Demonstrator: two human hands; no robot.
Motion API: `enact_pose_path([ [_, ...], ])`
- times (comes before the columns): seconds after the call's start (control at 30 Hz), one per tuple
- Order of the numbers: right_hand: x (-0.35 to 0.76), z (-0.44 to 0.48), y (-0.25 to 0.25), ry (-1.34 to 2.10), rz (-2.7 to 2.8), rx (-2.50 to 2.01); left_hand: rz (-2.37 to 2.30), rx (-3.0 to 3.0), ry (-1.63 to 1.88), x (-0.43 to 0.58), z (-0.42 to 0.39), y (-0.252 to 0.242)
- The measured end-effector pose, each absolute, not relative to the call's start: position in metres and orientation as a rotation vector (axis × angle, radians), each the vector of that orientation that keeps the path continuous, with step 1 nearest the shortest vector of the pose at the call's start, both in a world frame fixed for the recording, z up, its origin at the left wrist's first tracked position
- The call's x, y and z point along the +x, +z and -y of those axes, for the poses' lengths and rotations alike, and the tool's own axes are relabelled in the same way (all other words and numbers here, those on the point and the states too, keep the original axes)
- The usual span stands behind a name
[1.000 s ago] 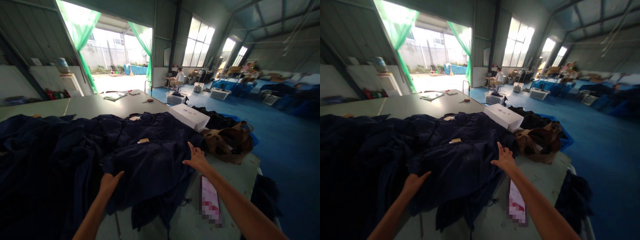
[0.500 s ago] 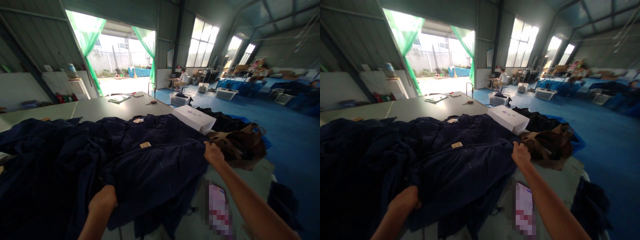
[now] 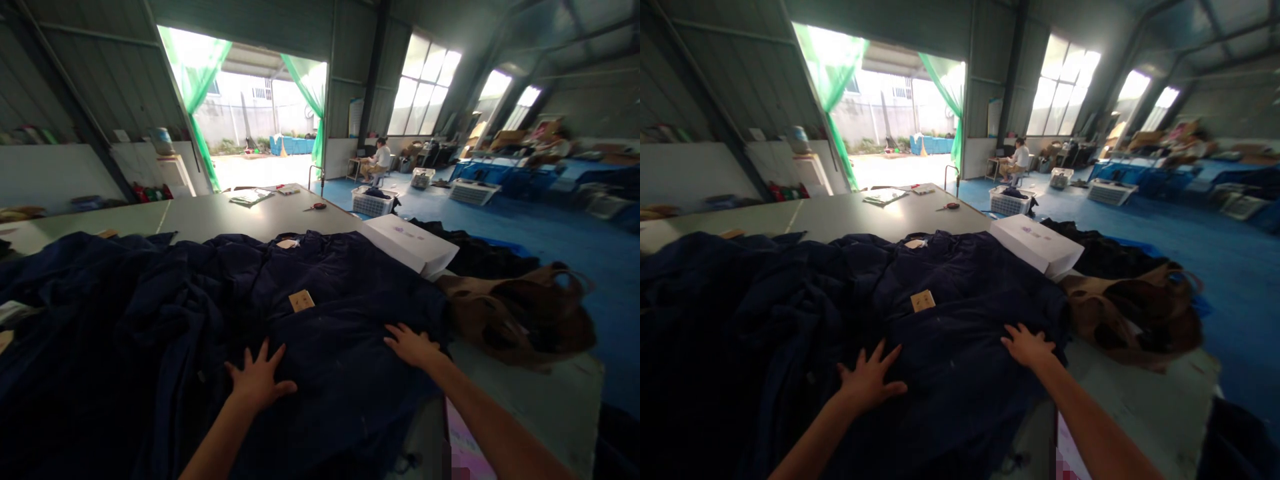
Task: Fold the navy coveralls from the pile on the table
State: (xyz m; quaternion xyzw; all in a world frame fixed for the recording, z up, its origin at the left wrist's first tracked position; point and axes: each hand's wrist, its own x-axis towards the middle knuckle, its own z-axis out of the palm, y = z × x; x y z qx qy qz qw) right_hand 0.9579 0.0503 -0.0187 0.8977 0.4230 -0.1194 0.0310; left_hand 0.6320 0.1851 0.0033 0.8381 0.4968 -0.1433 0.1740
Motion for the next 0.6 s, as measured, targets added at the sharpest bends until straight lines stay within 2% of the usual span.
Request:
enact_pose_path([
  [0.07, 0.95, -0.071, -0.008, -0.259, -1.42, 2.714, -1.408, 2.534, -0.279, 0.643, -0.195, 0.017],
  [0.13, 0.934, -0.099, 0.003, -0.117, -1.826, 2.603, -1.386, 2.646, -0.13, 0.657, -0.209, 0.026],
  [0.2, 0.917, -0.126, 0.01, -0.175, -2.015, 2.467, -1.389, 2.632, -0.138, 0.667, -0.225, 0.026],
  [0.4, 0.909, -0.167, 0.005, -0.498, -1.89, 2.252, -1.396, 2.505, -0.363, 0.666, -0.249, 0.01],
  [0.6, 0.918, -0.155, 0.014, -0.466, -2.025, 2.157, -1.239, 2.444, -0.349, 0.655, -0.24, 0.015],
])
